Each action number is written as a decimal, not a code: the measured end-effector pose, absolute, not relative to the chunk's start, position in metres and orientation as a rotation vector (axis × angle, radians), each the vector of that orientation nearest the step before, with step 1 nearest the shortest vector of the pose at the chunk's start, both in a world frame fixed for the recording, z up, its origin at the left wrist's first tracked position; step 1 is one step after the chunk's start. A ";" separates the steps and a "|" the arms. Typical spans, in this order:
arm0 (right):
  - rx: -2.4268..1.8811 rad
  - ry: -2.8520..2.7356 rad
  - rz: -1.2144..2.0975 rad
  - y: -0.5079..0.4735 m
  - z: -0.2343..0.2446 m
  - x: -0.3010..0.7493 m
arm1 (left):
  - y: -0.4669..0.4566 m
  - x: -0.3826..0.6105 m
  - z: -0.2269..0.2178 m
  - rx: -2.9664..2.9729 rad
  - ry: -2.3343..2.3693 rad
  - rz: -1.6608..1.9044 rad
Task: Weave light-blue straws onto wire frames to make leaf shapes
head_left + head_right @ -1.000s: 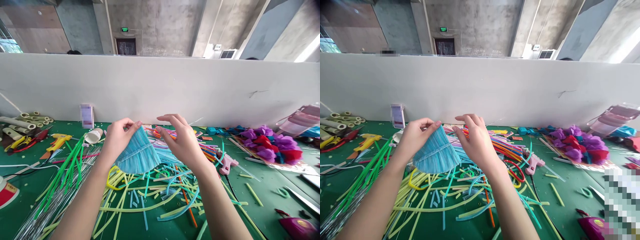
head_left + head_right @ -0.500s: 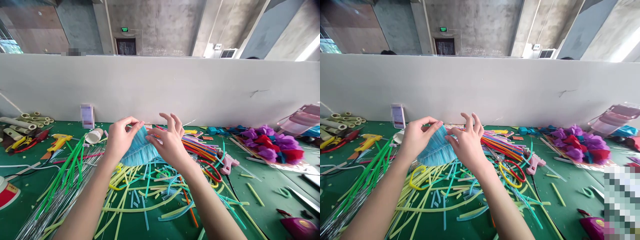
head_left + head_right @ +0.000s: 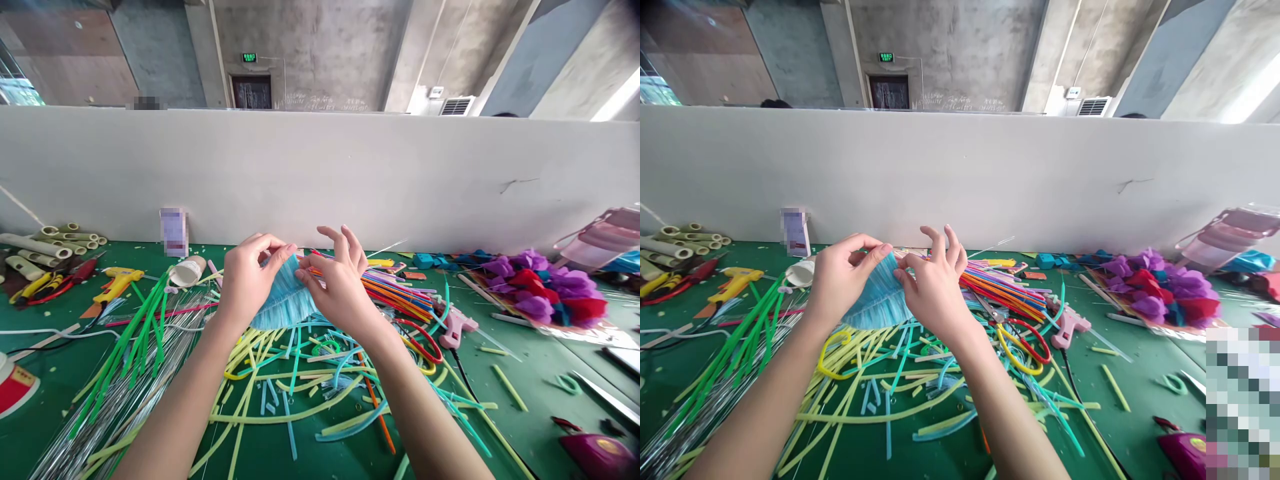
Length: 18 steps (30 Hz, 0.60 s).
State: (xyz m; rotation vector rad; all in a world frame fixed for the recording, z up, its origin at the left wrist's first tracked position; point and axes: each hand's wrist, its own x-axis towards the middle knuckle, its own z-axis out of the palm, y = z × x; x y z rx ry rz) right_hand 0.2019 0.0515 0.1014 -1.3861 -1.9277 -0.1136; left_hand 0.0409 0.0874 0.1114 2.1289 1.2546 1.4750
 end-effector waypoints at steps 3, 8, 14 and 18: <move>-1.390 -1.928 -0.072 0.050 0.103 0.201 | 0.086 0.043 0.111 2.148 1.204 1.485; -1.358 -1.900 -0.052 0.051 0.105 0.200 | 0.082 0.045 0.113 2.193 1.192 1.525; -1.304 -1.702 -0.381 0.055 0.105 0.209 | 0.085 0.043 0.114 2.033 1.227 1.545; -1.289 -1.542 -0.571 0.053 0.108 0.212 | 0.093 0.040 0.108 1.518 1.106 1.427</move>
